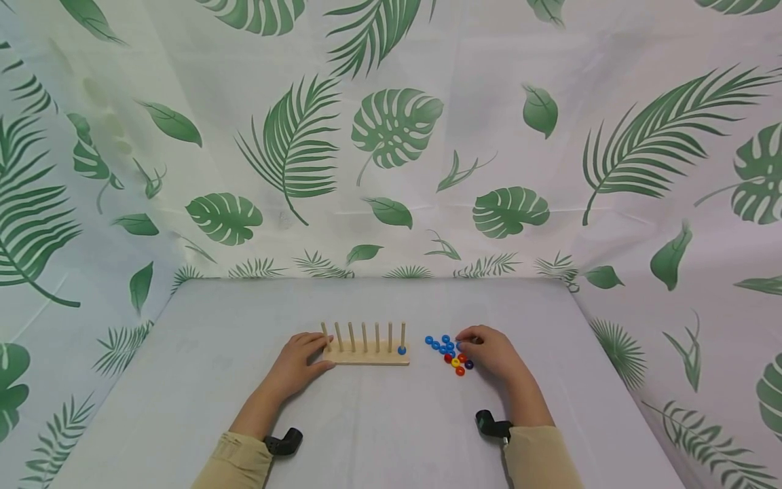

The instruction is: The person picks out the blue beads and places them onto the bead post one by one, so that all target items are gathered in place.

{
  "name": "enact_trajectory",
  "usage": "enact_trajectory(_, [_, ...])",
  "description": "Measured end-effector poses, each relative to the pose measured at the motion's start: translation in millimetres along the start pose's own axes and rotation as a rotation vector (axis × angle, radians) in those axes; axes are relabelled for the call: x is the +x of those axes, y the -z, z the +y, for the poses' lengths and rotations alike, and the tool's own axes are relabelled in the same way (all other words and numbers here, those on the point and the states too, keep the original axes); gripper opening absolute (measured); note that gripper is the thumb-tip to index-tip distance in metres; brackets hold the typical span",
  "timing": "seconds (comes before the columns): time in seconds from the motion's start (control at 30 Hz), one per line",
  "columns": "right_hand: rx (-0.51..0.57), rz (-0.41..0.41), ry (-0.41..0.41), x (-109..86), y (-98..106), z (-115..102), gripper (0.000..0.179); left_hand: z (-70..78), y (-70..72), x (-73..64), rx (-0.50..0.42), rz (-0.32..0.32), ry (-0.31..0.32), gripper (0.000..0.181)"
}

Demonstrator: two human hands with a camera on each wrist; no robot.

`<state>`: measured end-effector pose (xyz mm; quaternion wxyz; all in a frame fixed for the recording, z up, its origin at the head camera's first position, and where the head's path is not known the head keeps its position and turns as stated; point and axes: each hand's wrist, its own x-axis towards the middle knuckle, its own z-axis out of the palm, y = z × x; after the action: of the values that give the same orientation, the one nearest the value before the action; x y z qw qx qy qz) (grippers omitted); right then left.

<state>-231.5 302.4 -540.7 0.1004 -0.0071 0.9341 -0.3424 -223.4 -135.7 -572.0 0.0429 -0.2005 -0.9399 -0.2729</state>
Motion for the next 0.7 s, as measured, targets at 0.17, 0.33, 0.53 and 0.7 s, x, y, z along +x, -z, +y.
enact_trajectory(0.17, [0.011, -0.015, -0.01, 0.1, 1.6, 1.8, 0.026, 0.6, 0.4, -0.4, -0.001, -0.004, 0.006, 0.058])
enact_trajectory(0.33, [-0.006, -0.027, -0.006, 0.8, 3.0, 1.2, 0.023, -0.1, 0.2, -0.2, 0.002, -0.009, 0.005, 0.058])
enact_trajectory(0.53, [-0.024, -0.029, -0.007, 1.0, 2.8, -1.4, 0.02, -1.4, -0.5, -0.1, -0.001, -0.008, 0.003, 0.058])
enact_trajectory(0.7, [-0.034, -0.026, 0.002, 1.8, 2.0, -1.5, 0.02, -2.3, -1.2, 0.2, 0.005, -0.006, -0.001, 0.058])
